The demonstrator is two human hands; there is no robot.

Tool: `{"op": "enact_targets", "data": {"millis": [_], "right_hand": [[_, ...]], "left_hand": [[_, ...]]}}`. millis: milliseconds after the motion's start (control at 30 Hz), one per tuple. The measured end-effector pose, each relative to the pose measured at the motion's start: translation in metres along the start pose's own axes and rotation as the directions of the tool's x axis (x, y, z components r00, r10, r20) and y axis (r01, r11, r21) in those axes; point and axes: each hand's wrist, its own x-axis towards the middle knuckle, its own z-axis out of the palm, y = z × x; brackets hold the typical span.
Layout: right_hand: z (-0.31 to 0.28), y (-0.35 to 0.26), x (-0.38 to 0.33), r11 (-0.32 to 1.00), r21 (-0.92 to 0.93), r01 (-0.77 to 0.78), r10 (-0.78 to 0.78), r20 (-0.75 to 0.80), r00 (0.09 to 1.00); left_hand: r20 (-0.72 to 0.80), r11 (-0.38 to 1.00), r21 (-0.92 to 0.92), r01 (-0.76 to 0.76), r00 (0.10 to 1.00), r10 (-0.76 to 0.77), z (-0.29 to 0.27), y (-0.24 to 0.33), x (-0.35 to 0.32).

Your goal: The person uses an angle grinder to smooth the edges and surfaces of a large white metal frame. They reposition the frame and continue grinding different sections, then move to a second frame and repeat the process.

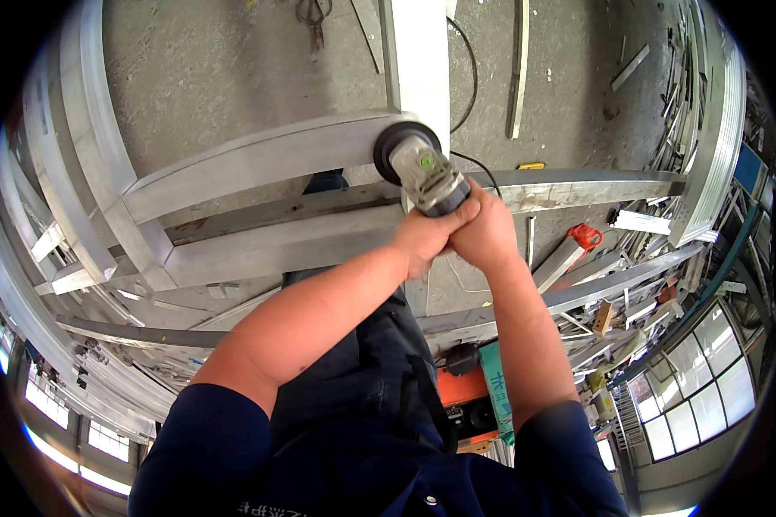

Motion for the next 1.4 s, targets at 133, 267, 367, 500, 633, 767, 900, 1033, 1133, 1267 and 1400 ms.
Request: {"op": "enact_targets", "data": {"millis": [133,267,367,500,633,767,900,1033,1133,1267,1400], "right_hand": [[-0.002,-0.005,-0.006,0.999,-0.004,-0.048,0.048,0.030,0.998],[0.012,0.007,-0.025,0.995,0.019,-0.100,0.098,0.082,0.992],[0.005,-0.010,-0.005,0.999,-0.011,-0.036,0.036,0.022,0.999],[0.000,-0.020,0.006,0.994,0.078,-0.080,0.084,-0.041,0.996],[0.033,0.025,-0.061,0.992,0.045,-0.122,0.121,0.035,0.992],[0.055,0.047,-0.144,0.932,0.112,-0.346,0.334,0.111,0.936],[0.082,0.062,-0.181,0.891,0.182,-0.416,0.403,0.105,0.909],[0.105,0.068,-0.188,0.896,0.224,-0.383,0.387,0.028,0.922],[0.113,0.078,-0.185,0.911,0.198,-0.361,0.375,-0.039,0.926],[0.109,0.092,-0.182,0.917,0.189,-0.352,0.373,-0.086,0.924],[0.101,0.094,-0.167,0.938,0.147,-0.313,0.330,-0.102,0.939]], "left_hand": [[-0.019,0.999,0.006,0.031,0.999,-0.031,0.003,0.001,-0.006],[-0.048,0.999,-0.011,0.042,0.998,-0.042,0.003,-0.018,-0.021],[-0.028,0.999,0.039,-0.014,0.999,0.015,-0.006,0.002,-0.008],[0.045,0.993,0.114,0.003,0.999,-0.008,-0.005,0.028,-0.008],[-0.038,0.982,0.087,0.170,0.985,-0.167,-0.010,-0.053,-0.025],[-0.035,0.878,0.191,0.439,0.897,-0.440,-0.013,-0.114,-0.056],[-0.046,0.844,0.279,0.459,0.884,-0.465,-0.019,-0.135,-0.067],[-0.066,0.844,0.315,0.435,0.897,-0.437,-0.035,-0.151,-0.061],[0.014,0.888,0.305,0.343,0.931,-0.365,-0.041,-0.161,-0.049],[0.060,0.912,0.295,0.285,0.947,-0.315,-0.035,-0.175,-0.032],[0.096,0.946,0.235,0.224,0.963,-0.252,-0.034,-0.172,-0.020]]}}
